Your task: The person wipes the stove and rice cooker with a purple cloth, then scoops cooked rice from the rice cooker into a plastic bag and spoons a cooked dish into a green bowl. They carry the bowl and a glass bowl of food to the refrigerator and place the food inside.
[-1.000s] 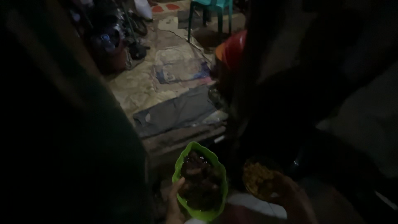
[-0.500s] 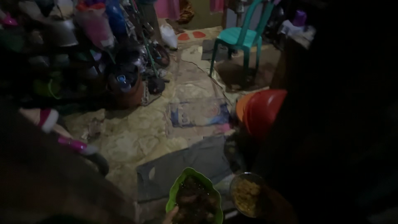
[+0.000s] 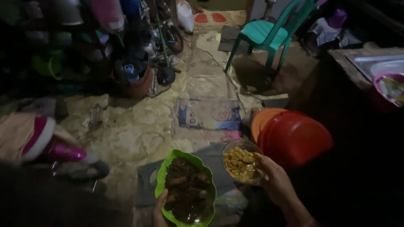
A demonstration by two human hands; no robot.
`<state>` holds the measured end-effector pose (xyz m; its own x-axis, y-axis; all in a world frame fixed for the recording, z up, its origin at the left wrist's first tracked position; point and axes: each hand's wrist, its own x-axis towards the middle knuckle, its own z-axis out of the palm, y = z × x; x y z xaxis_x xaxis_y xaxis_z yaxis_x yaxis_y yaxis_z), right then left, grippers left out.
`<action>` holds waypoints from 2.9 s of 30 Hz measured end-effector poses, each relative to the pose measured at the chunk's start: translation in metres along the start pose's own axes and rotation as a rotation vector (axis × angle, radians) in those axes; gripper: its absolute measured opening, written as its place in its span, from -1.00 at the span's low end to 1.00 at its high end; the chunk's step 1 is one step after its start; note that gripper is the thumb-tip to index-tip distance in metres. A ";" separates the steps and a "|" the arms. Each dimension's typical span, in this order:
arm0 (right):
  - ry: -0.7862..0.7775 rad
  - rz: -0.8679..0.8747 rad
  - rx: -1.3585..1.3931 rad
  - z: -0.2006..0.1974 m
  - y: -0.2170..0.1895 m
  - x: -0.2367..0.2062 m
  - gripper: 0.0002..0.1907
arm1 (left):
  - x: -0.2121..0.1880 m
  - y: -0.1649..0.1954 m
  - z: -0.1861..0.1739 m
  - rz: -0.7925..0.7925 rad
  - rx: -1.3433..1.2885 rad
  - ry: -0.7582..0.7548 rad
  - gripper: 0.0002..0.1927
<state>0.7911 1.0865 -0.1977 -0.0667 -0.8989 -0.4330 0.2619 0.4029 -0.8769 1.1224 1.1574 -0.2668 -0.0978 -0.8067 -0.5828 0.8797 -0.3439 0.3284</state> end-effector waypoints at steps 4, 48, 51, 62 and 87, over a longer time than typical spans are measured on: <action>0.026 0.048 0.055 0.034 -0.009 0.072 -0.50 | 0.068 0.028 0.004 0.146 -0.025 -0.129 -0.44; 0.463 -0.374 0.442 -0.001 -0.531 0.336 -0.49 | 0.412 0.268 0.640 -0.031 0.249 -0.283 -0.56; 0.595 -0.411 0.336 -0.038 -0.558 0.356 -0.47 | 0.457 0.261 0.671 0.021 0.309 -0.209 -0.62; 0.922 -0.579 0.445 -0.141 -0.612 0.464 -0.43 | 0.659 0.173 0.886 -0.296 0.380 -0.553 -0.56; 0.907 -0.493 0.452 -0.535 -0.812 0.651 -0.48 | 0.835 -0.203 1.253 -0.422 0.435 -0.491 -0.55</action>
<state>0.0195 0.2664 0.1207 -0.8861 -0.4113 -0.2136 0.3263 -0.2264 -0.9177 0.2786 -0.0488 0.1112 -0.6680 -0.6512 -0.3603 0.4709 -0.7447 0.4729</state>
